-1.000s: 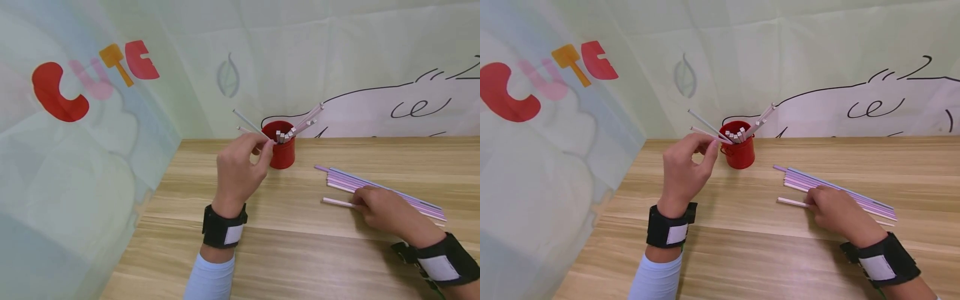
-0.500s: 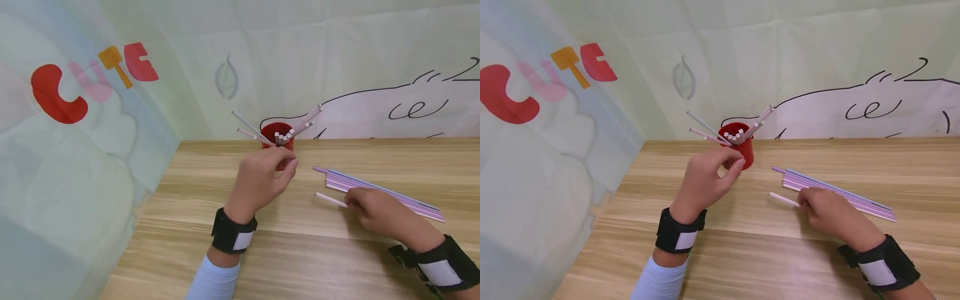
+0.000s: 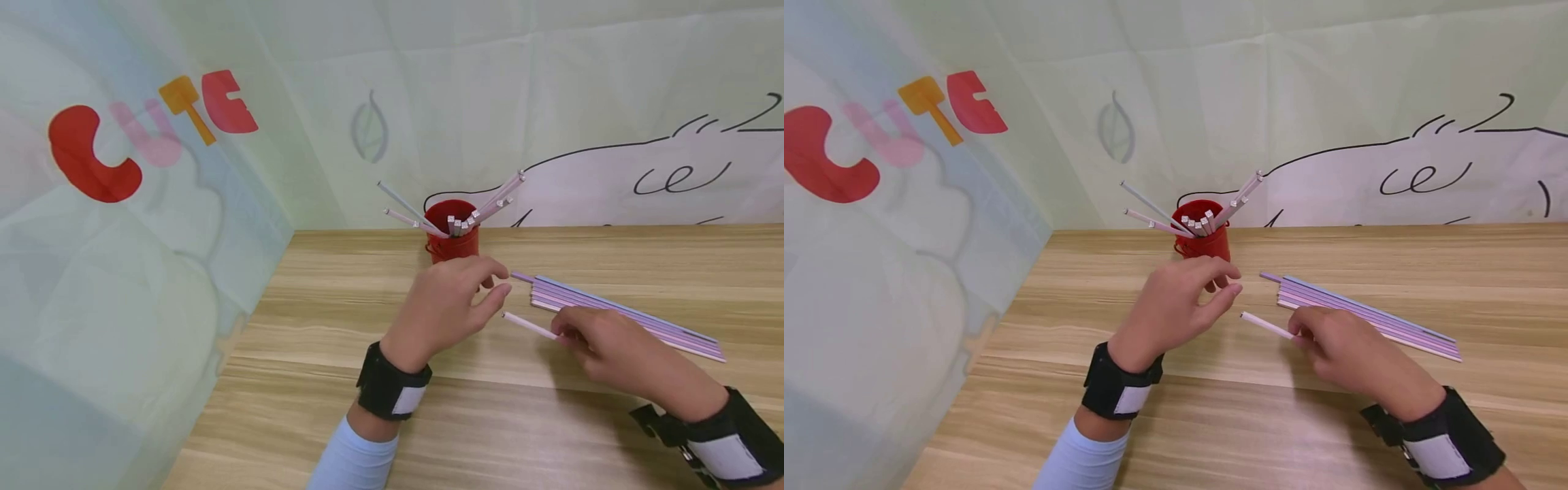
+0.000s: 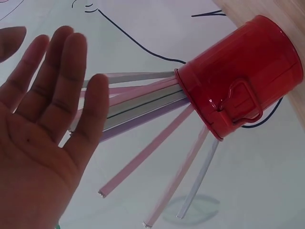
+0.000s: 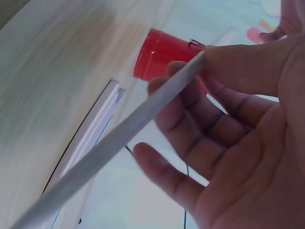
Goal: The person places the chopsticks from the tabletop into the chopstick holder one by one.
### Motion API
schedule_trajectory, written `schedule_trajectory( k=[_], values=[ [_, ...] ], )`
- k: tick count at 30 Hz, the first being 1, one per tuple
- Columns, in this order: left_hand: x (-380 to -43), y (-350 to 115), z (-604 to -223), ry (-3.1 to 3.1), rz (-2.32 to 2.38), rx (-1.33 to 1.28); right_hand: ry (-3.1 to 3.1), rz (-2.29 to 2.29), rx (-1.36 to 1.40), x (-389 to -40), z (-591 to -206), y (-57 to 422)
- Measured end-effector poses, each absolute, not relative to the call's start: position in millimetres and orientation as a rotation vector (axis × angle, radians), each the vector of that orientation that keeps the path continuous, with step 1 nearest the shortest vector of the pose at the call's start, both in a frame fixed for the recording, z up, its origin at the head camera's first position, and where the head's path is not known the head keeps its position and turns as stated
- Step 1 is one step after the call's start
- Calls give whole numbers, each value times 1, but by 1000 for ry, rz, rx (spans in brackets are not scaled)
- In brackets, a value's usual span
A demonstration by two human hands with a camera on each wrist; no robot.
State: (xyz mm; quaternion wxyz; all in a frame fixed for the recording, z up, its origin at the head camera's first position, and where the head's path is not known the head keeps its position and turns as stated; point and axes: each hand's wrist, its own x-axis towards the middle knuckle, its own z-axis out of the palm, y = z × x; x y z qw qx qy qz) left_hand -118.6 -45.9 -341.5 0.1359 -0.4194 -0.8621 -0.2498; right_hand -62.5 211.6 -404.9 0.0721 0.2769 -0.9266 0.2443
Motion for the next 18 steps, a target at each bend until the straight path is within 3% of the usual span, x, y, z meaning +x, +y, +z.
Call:
schedule_trajectory(
  k=[18],
  values=[
    [-116, -43, -343, -2670, -677, -1234, -2591, 896, 864, -56, -389, 203]
  ],
)
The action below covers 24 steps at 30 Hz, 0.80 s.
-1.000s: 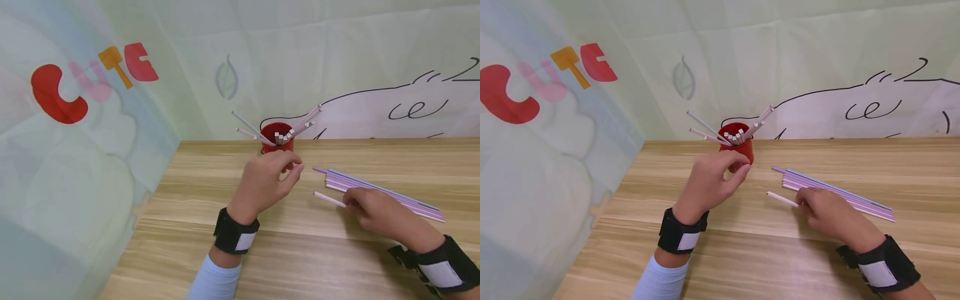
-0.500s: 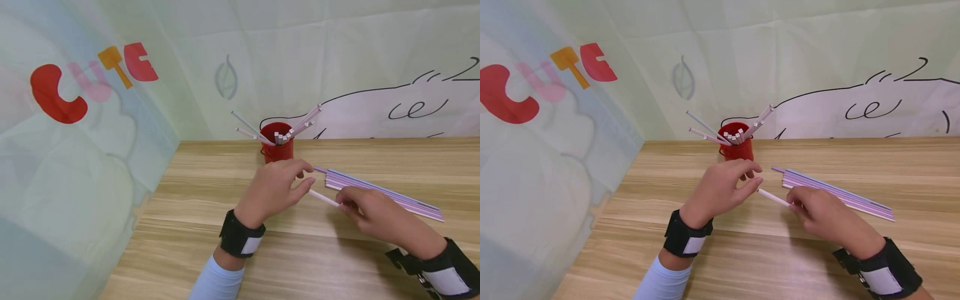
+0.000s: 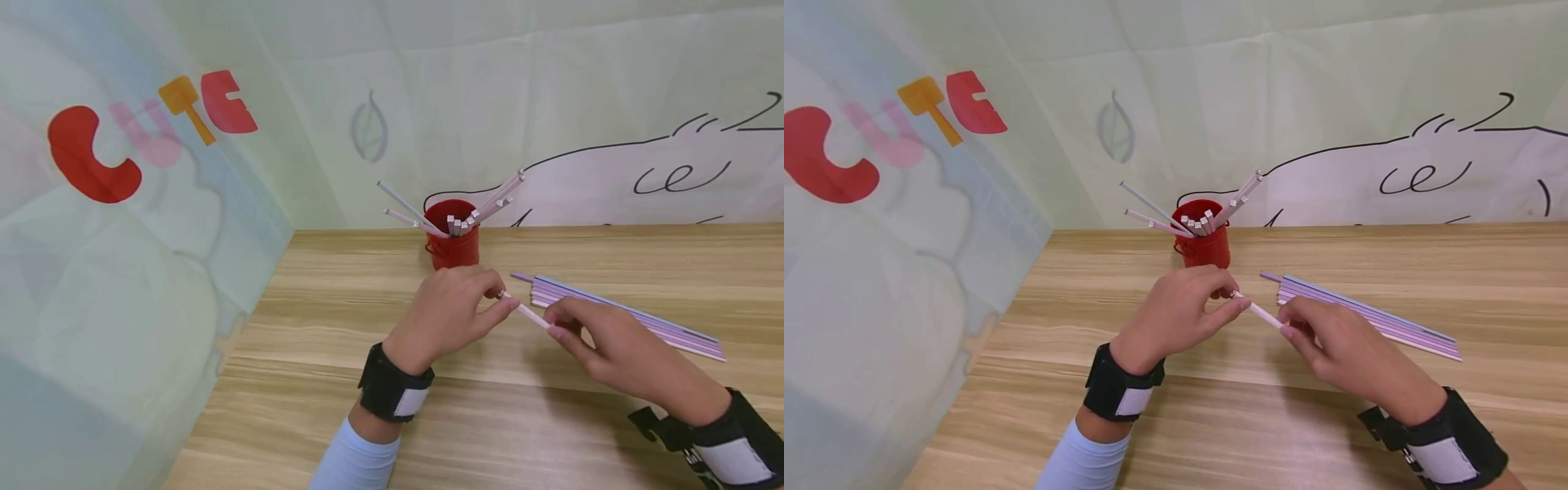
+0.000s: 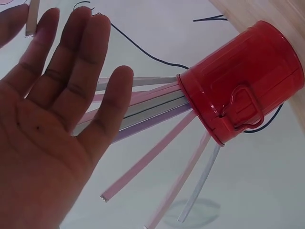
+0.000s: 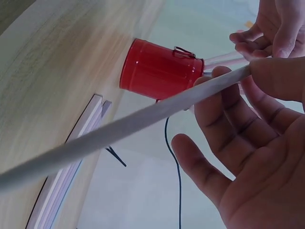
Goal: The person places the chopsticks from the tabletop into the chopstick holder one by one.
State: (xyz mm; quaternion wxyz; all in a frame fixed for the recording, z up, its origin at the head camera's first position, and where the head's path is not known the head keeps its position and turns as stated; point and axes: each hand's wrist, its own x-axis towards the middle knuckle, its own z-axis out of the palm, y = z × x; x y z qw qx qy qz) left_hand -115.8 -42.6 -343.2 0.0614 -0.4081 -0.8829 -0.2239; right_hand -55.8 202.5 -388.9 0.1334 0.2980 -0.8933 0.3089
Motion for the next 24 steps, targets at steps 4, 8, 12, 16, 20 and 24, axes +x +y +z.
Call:
schedule_trajectory(
  k=[4, 8, 12, 16, 20, 24],
  values=[
    [-116, -45, -341, -2603, -776, -1247, -2558, 914, 886, -56, -388, 203],
    [-116, -47, -339, -2518, -891, -1241, -2535, 880, 917, -57, -389, 204],
    [-117, -50, -336, -2407, -979, -1238, -2528, 836, 949, -58, -391, 205],
    [-116, -52, -332, -2304, -1089, -1226, -2574, 805, 945, -59, -393, 205],
    [-116, -54, -328, -2212, -1278, -1199, -2680, 773, 905, -59, -394, 205],
    [-118, -59, -326, -2112, -1359, -1145, -2774, 774, 863, -60, -397, 206]
  ],
)
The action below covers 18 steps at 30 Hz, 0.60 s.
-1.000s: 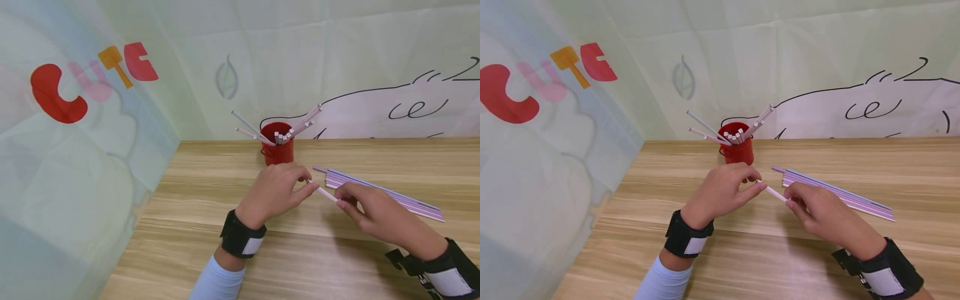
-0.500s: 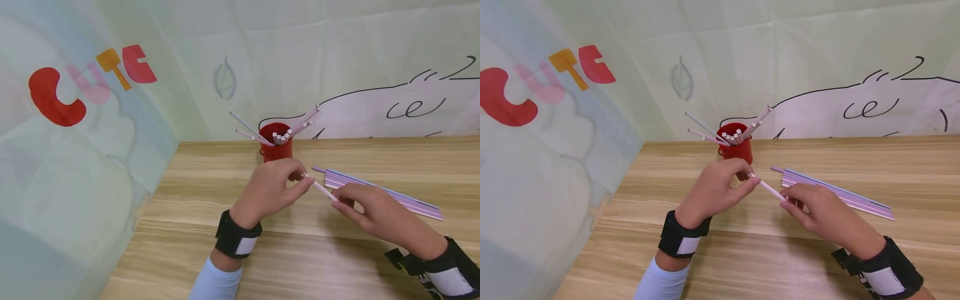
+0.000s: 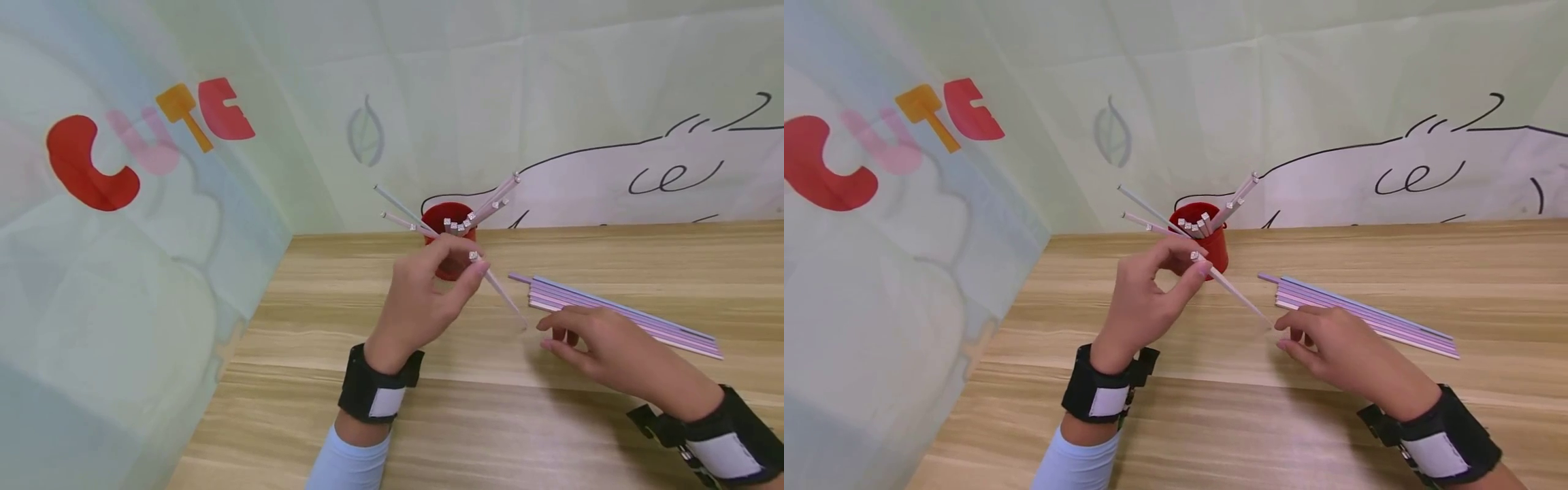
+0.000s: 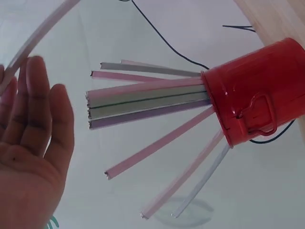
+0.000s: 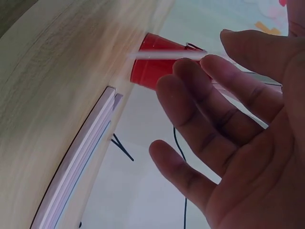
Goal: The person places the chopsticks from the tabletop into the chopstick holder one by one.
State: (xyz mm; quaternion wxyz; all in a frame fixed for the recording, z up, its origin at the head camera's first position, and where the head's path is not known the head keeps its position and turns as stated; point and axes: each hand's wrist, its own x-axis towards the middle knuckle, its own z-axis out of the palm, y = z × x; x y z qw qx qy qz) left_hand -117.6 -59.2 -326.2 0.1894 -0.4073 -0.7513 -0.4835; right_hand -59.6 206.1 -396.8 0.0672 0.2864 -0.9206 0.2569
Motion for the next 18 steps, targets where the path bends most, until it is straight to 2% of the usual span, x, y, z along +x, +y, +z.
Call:
schedule_trajectory(
  k=[18],
  values=[
    [-121, -78, -311, -1763, -1148, -944, -2809, 710, 855, -62, -405, 208]
  ],
)
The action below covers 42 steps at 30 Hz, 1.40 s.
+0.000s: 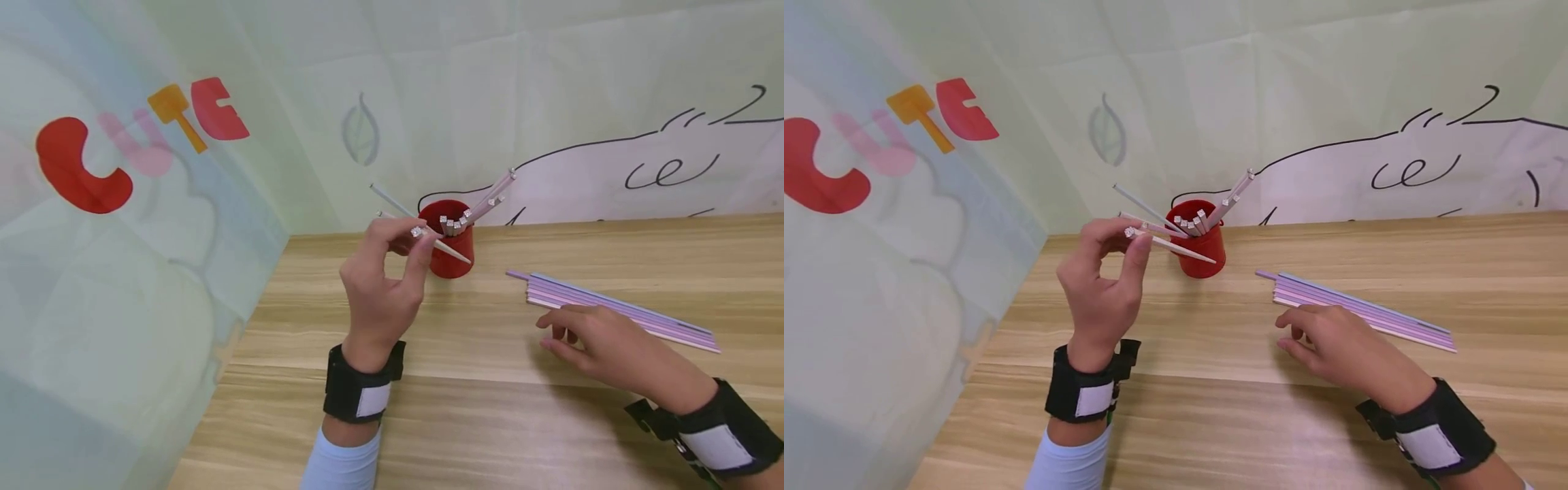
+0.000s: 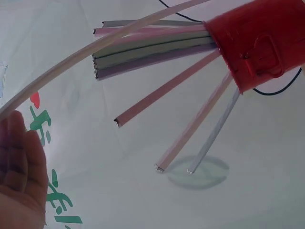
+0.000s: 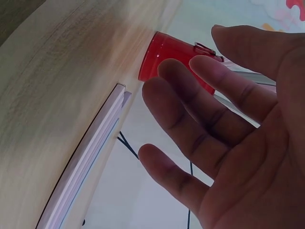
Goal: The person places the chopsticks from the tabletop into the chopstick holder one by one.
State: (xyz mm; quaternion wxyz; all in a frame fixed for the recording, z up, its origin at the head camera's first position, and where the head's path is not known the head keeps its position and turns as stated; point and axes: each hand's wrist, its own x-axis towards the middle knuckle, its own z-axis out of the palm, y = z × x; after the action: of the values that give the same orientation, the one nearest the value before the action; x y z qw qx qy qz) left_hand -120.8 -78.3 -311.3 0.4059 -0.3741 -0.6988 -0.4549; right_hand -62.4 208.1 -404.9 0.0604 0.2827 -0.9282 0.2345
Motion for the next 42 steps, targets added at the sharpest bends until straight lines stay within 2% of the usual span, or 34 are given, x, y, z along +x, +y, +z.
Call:
schedule_trajectory(
  k=[22, 42],
  values=[
    [-125, -93, -304, -1529, -1078, -701, -2870, 704, 829, -63, -407, 207],
    [-133, -94, -312, -1680, -1067, -678, -2888, 682, 804, -62, -410, 211]
  ],
)
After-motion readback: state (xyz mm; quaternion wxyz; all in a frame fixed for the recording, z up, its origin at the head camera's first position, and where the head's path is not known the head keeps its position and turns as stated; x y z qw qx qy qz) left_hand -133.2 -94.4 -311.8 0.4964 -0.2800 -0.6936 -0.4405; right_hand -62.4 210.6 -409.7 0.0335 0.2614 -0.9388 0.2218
